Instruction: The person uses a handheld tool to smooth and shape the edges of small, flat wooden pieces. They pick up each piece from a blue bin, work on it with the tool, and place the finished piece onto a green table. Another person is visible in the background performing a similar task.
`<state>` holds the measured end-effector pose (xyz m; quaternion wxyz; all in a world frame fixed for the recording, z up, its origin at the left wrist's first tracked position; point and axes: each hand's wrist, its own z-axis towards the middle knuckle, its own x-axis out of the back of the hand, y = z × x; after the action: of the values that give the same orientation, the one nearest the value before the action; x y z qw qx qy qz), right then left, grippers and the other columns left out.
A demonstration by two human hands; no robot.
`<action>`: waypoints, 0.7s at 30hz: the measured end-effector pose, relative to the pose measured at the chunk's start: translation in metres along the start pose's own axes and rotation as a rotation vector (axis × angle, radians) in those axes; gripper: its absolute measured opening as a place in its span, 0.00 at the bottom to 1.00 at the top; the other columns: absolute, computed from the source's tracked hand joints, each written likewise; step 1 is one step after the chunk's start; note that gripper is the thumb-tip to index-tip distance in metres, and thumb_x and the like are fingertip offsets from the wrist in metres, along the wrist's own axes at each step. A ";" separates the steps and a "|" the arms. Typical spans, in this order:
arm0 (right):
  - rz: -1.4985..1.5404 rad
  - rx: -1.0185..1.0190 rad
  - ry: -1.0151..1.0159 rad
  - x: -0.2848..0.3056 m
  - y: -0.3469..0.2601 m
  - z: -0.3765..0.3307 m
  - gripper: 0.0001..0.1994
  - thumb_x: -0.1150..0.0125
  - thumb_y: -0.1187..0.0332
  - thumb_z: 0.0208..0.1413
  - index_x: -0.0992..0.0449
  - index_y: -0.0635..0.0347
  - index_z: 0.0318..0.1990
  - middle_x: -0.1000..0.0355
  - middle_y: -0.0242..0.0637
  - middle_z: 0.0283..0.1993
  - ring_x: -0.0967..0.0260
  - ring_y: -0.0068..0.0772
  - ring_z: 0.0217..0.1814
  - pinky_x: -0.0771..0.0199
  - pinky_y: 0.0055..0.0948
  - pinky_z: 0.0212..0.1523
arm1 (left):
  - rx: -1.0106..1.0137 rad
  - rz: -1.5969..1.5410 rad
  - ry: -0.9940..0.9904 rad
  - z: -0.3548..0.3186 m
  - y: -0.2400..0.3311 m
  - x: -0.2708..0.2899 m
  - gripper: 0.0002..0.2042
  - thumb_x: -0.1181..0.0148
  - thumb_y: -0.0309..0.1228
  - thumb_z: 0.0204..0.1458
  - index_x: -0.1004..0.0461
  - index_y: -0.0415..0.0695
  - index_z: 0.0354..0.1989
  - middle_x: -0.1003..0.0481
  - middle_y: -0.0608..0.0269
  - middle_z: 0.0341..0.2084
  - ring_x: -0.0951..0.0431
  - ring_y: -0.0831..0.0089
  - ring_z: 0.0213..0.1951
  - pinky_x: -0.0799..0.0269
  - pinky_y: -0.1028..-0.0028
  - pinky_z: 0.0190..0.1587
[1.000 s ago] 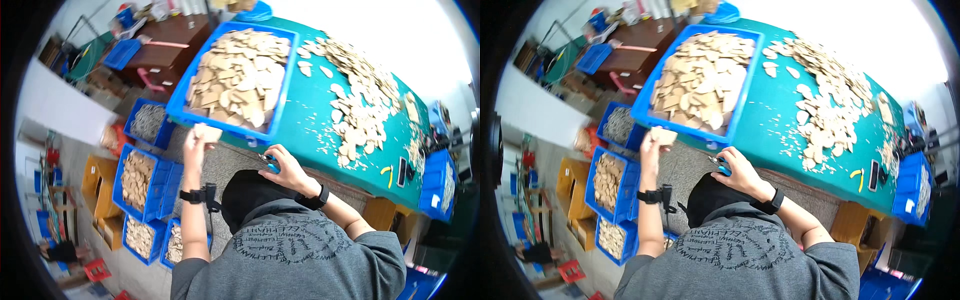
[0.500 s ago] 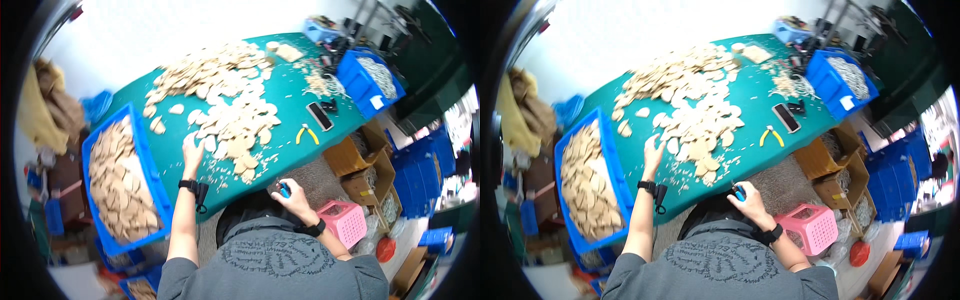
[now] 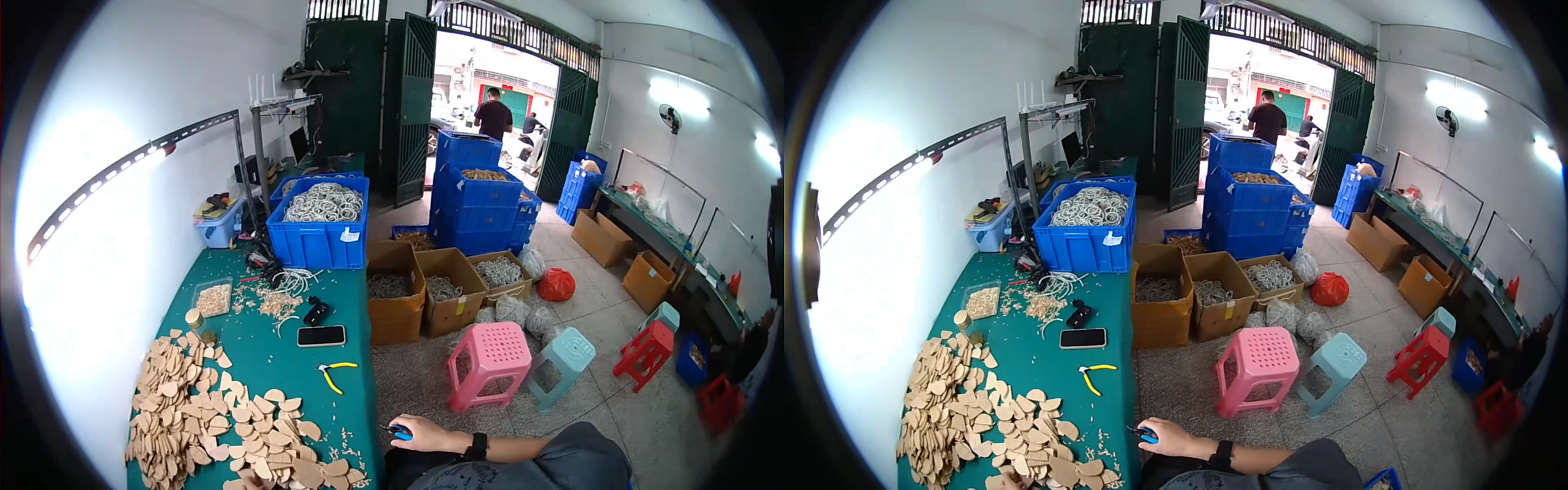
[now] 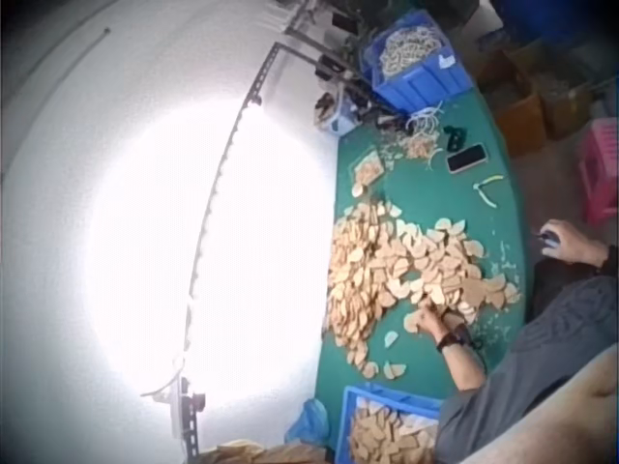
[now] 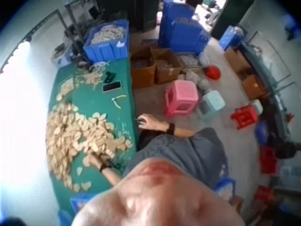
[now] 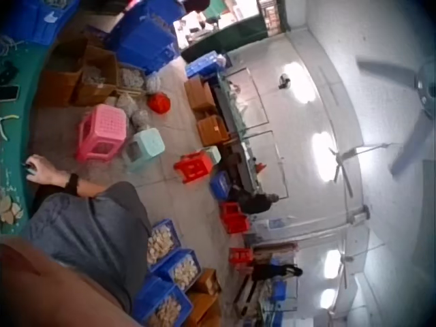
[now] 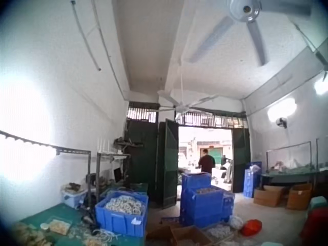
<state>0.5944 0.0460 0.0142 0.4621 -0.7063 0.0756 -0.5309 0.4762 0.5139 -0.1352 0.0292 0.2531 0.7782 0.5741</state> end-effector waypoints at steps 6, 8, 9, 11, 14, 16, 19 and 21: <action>0.037 0.052 -0.127 -0.017 -0.025 0.016 0.21 0.39 0.58 0.51 0.31 0.62 0.47 0.31 0.44 0.43 0.31 0.46 0.45 0.31 0.38 0.45 | -0.084 -0.323 -0.079 -0.058 0.031 0.012 0.19 0.46 0.38 0.52 0.33 0.36 0.46 0.27 0.60 0.26 0.29 0.72 0.24 0.32 0.76 0.26; 0.033 0.100 -0.159 -0.026 -0.035 0.025 0.21 0.40 0.59 0.51 0.32 0.63 0.47 0.31 0.44 0.42 0.31 0.46 0.45 0.31 0.38 0.45 | -0.091 -0.483 -0.129 -0.086 0.038 0.017 0.21 0.47 0.38 0.51 0.34 0.35 0.49 0.27 0.58 0.27 0.28 0.70 0.26 0.30 0.75 0.28; 0.048 0.123 -0.189 -0.030 -0.040 0.029 0.21 0.40 0.59 0.51 0.31 0.64 0.47 0.31 0.44 0.42 0.31 0.47 0.45 0.31 0.37 0.45 | -0.088 -0.557 -0.163 -0.100 0.040 0.019 0.22 0.47 0.38 0.51 0.34 0.35 0.51 0.27 0.58 0.28 0.28 0.70 0.27 0.29 0.75 0.29; 0.077 0.149 -0.259 -0.041 -0.051 0.038 0.20 0.40 0.59 0.52 0.31 0.64 0.47 0.31 0.45 0.42 0.31 0.47 0.45 0.31 0.37 0.45 | -0.080 -0.692 -0.210 -0.126 0.047 0.021 0.24 0.48 0.38 0.51 0.35 0.35 0.53 0.26 0.56 0.30 0.27 0.68 0.28 0.28 0.74 0.31; 0.064 0.268 -0.297 -0.055 -0.067 0.050 0.20 0.40 0.60 0.52 0.31 0.64 0.47 0.31 0.45 0.42 0.31 0.47 0.44 0.31 0.37 0.44 | -0.082 -0.875 -0.302 -0.160 0.057 0.026 0.27 0.49 0.38 0.50 0.37 0.35 0.57 0.25 0.54 0.33 0.25 0.66 0.31 0.26 0.73 0.34; 0.096 0.352 -0.340 -0.059 -0.074 0.058 0.20 0.40 0.61 0.52 0.31 0.65 0.48 0.31 0.46 0.42 0.31 0.47 0.43 0.31 0.37 0.43 | 0.005 -0.965 -0.258 -0.180 0.058 0.027 0.26 0.50 0.37 0.49 0.35 0.33 0.55 0.26 0.55 0.34 0.26 0.67 0.31 0.27 0.71 0.30; 0.114 0.365 -0.458 -0.060 -0.081 0.071 0.20 0.40 0.61 0.52 0.32 0.65 0.48 0.31 0.46 0.43 0.30 0.48 0.44 0.31 0.36 0.43 | 0.081 -1.087 -0.437 -0.195 0.054 0.030 0.19 0.52 0.38 0.53 0.30 0.39 0.49 0.26 0.57 0.33 0.26 0.66 0.32 0.27 0.70 0.29; 0.139 0.395 -0.461 -0.058 -0.085 0.078 0.20 0.40 0.61 0.52 0.32 0.65 0.48 0.31 0.46 0.43 0.30 0.47 0.43 0.31 0.36 0.43 | 0.078 -1.039 -0.430 -0.204 0.048 0.024 0.18 0.52 0.40 0.54 0.30 0.41 0.48 0.26 0.59 0.33 0.27 0.66 0.32 0.28 0.69 0.30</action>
<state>0.6011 0.1724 0.0362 0.6306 -0.6978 -0.0877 -0.3283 0.4042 0.3554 -0.0167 0.4566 -0.0509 0.7977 0.3907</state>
